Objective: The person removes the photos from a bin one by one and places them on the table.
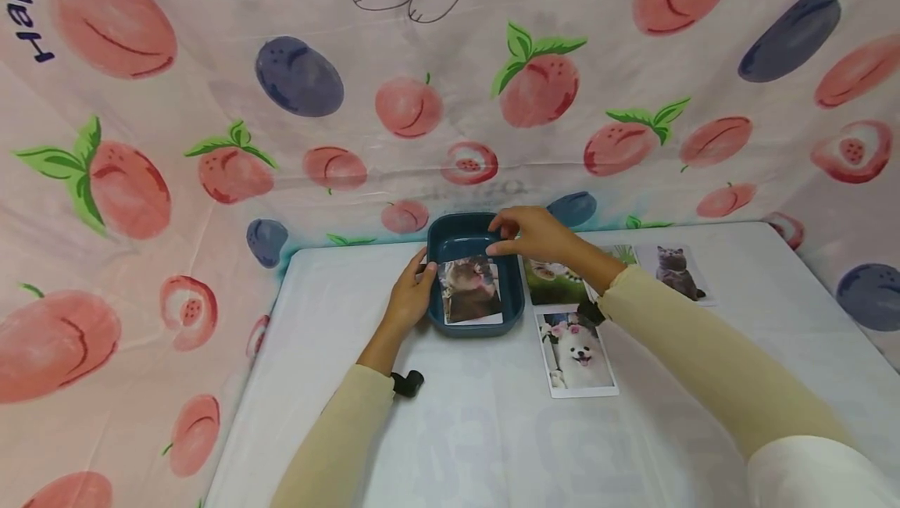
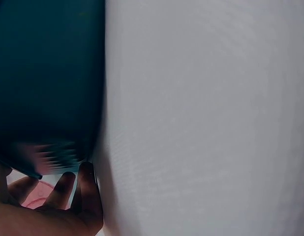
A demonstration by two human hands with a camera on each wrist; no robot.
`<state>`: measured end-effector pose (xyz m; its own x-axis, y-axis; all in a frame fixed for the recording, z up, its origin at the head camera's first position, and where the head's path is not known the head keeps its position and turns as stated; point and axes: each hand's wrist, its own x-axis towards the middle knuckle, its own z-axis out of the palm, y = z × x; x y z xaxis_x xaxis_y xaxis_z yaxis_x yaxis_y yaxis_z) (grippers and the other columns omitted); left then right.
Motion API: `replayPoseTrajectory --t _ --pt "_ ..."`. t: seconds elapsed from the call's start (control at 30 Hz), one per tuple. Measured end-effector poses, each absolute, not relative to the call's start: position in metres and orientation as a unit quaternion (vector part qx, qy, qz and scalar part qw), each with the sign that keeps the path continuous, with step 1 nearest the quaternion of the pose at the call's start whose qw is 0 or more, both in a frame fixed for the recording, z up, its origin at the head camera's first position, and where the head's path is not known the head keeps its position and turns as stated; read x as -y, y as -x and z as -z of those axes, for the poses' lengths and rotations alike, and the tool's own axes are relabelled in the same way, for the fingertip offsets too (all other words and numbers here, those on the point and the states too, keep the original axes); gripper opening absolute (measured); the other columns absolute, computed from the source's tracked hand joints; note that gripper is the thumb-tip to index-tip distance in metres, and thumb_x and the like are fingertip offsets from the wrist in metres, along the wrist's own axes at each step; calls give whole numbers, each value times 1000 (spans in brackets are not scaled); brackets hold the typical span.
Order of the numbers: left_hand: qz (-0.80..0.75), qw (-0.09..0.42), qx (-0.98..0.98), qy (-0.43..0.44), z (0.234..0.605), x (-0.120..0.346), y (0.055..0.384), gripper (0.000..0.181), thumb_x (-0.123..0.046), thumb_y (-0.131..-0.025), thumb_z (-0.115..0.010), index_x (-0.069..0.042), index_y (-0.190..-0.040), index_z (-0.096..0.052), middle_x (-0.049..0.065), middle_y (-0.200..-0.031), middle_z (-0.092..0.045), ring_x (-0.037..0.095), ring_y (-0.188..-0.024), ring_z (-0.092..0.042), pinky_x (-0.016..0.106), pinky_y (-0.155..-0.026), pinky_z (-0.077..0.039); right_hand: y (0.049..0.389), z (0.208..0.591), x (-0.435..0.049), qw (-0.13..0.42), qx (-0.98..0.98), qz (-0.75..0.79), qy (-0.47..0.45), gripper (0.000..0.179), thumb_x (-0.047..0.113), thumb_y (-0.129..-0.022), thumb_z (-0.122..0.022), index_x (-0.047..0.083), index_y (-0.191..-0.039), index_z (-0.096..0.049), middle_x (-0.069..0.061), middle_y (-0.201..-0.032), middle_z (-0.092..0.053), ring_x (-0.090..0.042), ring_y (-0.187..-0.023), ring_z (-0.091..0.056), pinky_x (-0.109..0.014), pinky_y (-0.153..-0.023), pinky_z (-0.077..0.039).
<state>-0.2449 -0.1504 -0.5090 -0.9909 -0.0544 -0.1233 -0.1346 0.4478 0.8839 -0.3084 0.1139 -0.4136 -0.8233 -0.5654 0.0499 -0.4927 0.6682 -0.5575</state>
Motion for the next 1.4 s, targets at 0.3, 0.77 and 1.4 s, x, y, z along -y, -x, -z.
replayPoseTrajectory --t 0.3,0.77,1.4 --pt "-531 38 -845 50 509 152 245 54 -45 -108 -45 -31 -160 -35 12 -151 -54 32 -140 -53 54 -116 -39 345 416 -64 143 -895 271 325 43 34 -88 -82 7 -120 -74 -10 -116 -73 -26 -109 -66 -43 -99 -53" --pt "-538 36 -841 42 510 152 246 54 -43 -109 -44 -29 -160 -35 12 -150 -54 32 -138 -54 53 -114 -42 358 451 -28 220 -913 219 265 42 35 -89 -80 13 -125 -74 -8 -125 -72 -26 -116 -65 -42 -102 -53" --pt "-540 47 -839 44 508 153 246 55 -49 -108 -43 -32 -160 -34 13 -152 -52 32 -140 -52 54 -114 -42 352 463 -26 232 -913 211 261 20 28 -85 -84 18 -102 -82 1 -98 -79 -20 -96 -69 -37 -91 -56"
